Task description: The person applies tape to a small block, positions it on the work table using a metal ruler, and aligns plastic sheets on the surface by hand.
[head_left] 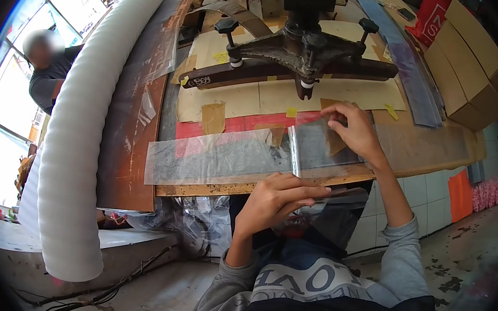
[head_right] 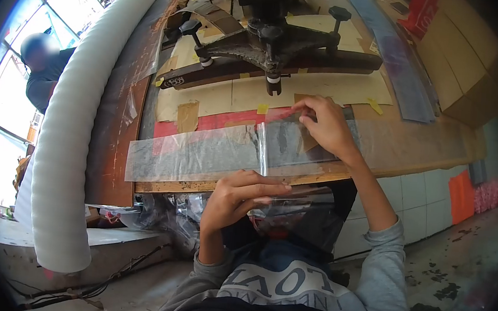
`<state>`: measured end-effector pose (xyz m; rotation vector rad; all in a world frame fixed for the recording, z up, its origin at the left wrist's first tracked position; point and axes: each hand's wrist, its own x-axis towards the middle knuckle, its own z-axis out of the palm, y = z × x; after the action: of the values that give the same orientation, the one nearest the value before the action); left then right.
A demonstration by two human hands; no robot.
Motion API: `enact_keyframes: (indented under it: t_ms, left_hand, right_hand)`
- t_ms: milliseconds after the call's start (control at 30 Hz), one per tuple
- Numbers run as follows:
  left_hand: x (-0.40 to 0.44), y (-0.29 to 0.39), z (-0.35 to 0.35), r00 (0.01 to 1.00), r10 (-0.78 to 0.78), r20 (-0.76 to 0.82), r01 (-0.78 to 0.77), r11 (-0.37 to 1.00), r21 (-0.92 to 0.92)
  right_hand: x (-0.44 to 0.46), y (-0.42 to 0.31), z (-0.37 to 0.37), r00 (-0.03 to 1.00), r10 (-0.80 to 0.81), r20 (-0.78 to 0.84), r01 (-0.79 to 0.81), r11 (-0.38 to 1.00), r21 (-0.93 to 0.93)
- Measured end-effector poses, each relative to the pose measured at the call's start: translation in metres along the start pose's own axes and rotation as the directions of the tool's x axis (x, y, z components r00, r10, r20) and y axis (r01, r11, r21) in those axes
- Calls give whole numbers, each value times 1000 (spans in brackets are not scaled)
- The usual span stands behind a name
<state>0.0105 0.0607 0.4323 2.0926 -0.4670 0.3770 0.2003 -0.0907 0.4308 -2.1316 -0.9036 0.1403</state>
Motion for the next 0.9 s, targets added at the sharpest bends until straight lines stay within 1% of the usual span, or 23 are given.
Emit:
enact_keyframes:
  t_ms: [33, 100, 133, 167, 233, 267, 333, 433, 533, 633, 733, 833, 900]
  left_hand:
    - [1, 0, 0, 1000, -8, -4, 8, 1000, 29]
    - [5, -3, -3, 1000, -30, -8, 31, 996, 87]
    - [8, -5, -3, 999, -28, -35, 33, 988, 149]
    - [12, -8, -3, 998, -23, -62, 36, 976, 213]
    - [13, -13, -2, 995, -32, -91, 59, 950, 308]
    - [12, -16, 0, 994, -50, -93, 79, 937, 339]
    - [10, -23, 3, 992, -73, -100, 107, 911, 398]
    - [6, -27, 4, 990, -89, -106, 129, 877, 463]
    - [5, -27, 4, 989, -101, -111, 143, 861, 488]
    - [5, -26, 5, 988, -106, -115, 151, 844, 515]
    - [7, -24, 5, 987, -112, -119, 158, 836, 525]
    - [8, -26, 5, 985, -106, -133, 162, 824, 542]
    - [8, -29, 4, 984, -107, -142, 167, 825, 540]
  right_hand:
    - [5, 6, 3, 999, -5, -38, 7, 998, 59]
    - [22, 18, 10, 997, 4, -74, 3, 996, 86]
    - [31, 23, 12, 996, 6, -94, 3, 995, 100]
    - [38, 25, 14, 992, 7, -126, 1, 998, 65]
    - [50, 27, 18, 981, 3, -192, -5, 1000, -8]
    - [51, 29, 22, 963, -77, -260, 46, 991, -124]
    - [53, 29, 27, 898, -252, -361, 116, 926, -358]
    - [42, 20, 25, 918, -272, -288, 97, 859, -502]
    - [15, -4, 13, 987, -130, -97, 78, 905, -418]
    - [-9, -9, 15, 993, -111, -40, 87, 917, -390]
    - [-14, -2, 20, 995, -104, 9, 98, 903, -418]
    - [-10, -5, 21, 998, -21, 66, 46, 913, -406]
    - [-7, -6, 22, 998, -13, 68, 40, 906, -422]
